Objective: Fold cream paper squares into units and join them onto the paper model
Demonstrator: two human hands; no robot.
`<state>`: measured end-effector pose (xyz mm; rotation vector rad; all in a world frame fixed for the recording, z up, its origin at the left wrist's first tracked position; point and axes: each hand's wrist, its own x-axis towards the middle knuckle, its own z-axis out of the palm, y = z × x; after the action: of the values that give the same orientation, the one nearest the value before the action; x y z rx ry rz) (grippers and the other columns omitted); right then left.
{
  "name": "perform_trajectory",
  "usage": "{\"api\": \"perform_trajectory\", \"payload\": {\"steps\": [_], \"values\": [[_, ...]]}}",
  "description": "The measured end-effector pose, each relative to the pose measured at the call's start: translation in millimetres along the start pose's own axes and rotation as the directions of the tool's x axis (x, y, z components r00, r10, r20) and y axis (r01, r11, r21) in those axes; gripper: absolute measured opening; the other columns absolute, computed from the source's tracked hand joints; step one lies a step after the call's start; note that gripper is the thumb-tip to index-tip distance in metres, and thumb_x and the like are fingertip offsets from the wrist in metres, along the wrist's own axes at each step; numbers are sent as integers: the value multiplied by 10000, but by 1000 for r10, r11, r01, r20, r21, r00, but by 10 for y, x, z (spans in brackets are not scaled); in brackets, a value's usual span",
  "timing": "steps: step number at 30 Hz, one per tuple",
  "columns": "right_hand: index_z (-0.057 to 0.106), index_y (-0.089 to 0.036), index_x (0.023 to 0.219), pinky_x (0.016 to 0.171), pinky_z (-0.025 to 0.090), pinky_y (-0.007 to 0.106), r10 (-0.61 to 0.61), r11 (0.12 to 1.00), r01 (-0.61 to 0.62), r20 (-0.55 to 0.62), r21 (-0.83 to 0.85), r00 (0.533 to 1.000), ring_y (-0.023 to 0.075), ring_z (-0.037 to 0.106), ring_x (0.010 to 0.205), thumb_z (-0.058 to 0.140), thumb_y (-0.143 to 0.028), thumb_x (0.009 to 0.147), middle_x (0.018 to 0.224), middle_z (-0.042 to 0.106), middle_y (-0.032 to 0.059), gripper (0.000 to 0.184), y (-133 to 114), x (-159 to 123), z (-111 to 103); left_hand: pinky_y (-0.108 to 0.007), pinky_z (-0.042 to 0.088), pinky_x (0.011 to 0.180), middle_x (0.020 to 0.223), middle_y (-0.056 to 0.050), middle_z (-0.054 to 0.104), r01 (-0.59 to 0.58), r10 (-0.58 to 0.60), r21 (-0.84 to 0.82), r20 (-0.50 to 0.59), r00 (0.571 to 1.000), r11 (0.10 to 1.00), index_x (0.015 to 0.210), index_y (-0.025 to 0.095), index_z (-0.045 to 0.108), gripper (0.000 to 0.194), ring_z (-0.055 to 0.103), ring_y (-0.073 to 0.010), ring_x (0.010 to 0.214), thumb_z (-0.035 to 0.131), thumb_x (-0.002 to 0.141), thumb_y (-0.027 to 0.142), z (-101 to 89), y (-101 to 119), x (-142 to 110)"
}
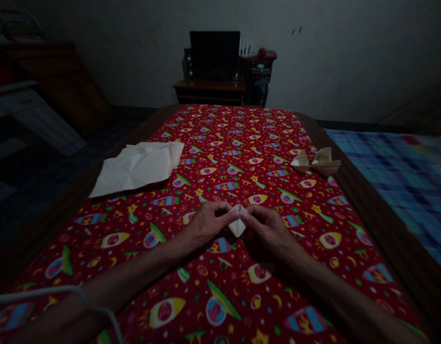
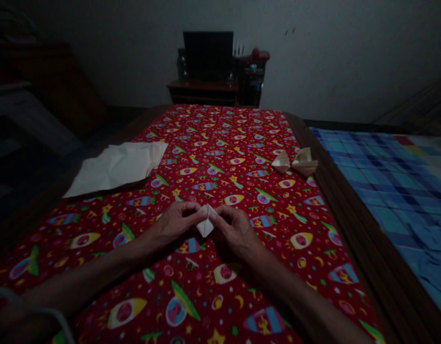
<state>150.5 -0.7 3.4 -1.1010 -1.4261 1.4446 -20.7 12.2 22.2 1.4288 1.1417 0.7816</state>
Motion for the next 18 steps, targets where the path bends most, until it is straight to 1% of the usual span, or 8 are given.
{"api": "perform_trajectory", "payload": {"steps": [3, 5, 9, 12, 14, 16, 17, 18], "values": [[590, -166, 700, 439, 358, 181, -3, 1000, 4, -54, 11, 999, 72, 437, 477, 627, -455, 759, 556, 508, -42, 297, -1, 9, 10, -189, 392, 537, 638, 15, 597, -23, 24, -19, 41, 999, 1000, 723, 130, 641, 330, 509, -94, 559, 581, 752, 452, 9, -43, 5], [586, -167, 698, 440, 364, 185, -5, 1000, 6, -100, 7, 995, 77, 442, 485, 624, -464, 752, 569, 514, -37, 305, -4, 8, 17, -188, 376, 527, 644, 12, 603, -13, 10, 36, 80, 997, 999, 756, 122, 657, 312, 507, -96, 560, 604, 738, 430, 14, -52, -1], [582, -171, 698, 461, 397, 194, -11, 1000, 15, -141, 27, 990, 87, 472, 512, 616, -472, 755, 600, 543, -24, 308, 4, -5, 42, -189, 322, 467, 563, 1, 585, 64, -74, 132, 75, 994, 989, 673, 96, 667, 326, 484, -91, 493, 625, 720, 415, 26, -38, -23], [590, -176, 727, 491, 433, 210, 1, 997, 7, -101, 78, 995, 100, 516, 535, 616, -478, 757, 628, 576, -14, 305, 31, -6, 60, -192, 375, 473, 575, -32, 623, 143, -147, 45, 102, 984, 989, 661, 89, 677, 364, 531, -105, 491, 642, 706, 449, 36, -30, -36], [588, -176, 733, 483, 435, 217, 27, 994, -19, -75, 109, 997, 106, 533, 519, 617, -484, 752, 616, 584, -13, 310, 48, 7, 59, -201, 432, 508, 616, -61, 657, 205, -194, -44, 176, 965, 978, 682, 85, 683, 388, 581, -121, 521, 664, 688, 472, 40, -20, -42], [579, -176, 726, 453, 413, 212, 61, 992, -52, -78, 112, 995, 101, 522, 483, 613, -482, 751, 587, 574, -21, 309, 52, 33, 39, -223, 478, 540, 638, -86, 672, 254, -221, -96, 264, 939, 963, 712, 74, 686, 446, 622, -145, 551, 635, 706, 517, 35, -8, -40], [576, -175, 727, 435, 394, 207, 77, 993, -69, -83, 95, 994, 96, 507, 464, 603, -481, 756, 571, 563, -25, 308, 48, 49, 21, -239, 493, 546, 643, -94, 675, 252, -218, -87, 289, 932, 964, 740, 72, 690, 479, 635, -158, 563, 591, 738, 540, 25, -5, -34], [575, -174, 731, 420, 373, 203, 92, 995, -88, -83, 56, 992, 92, 489, 448, 594, -475, 761, 555, 549, -30, 303, 42, 65, -3, -254, 506, 557, 663, -100, 681, 211, -191, -45, 279, 941, 976, 786, 75, 695, 494, 647, -171, 588, 542, 776, 545, 11, -6, -25]]}}
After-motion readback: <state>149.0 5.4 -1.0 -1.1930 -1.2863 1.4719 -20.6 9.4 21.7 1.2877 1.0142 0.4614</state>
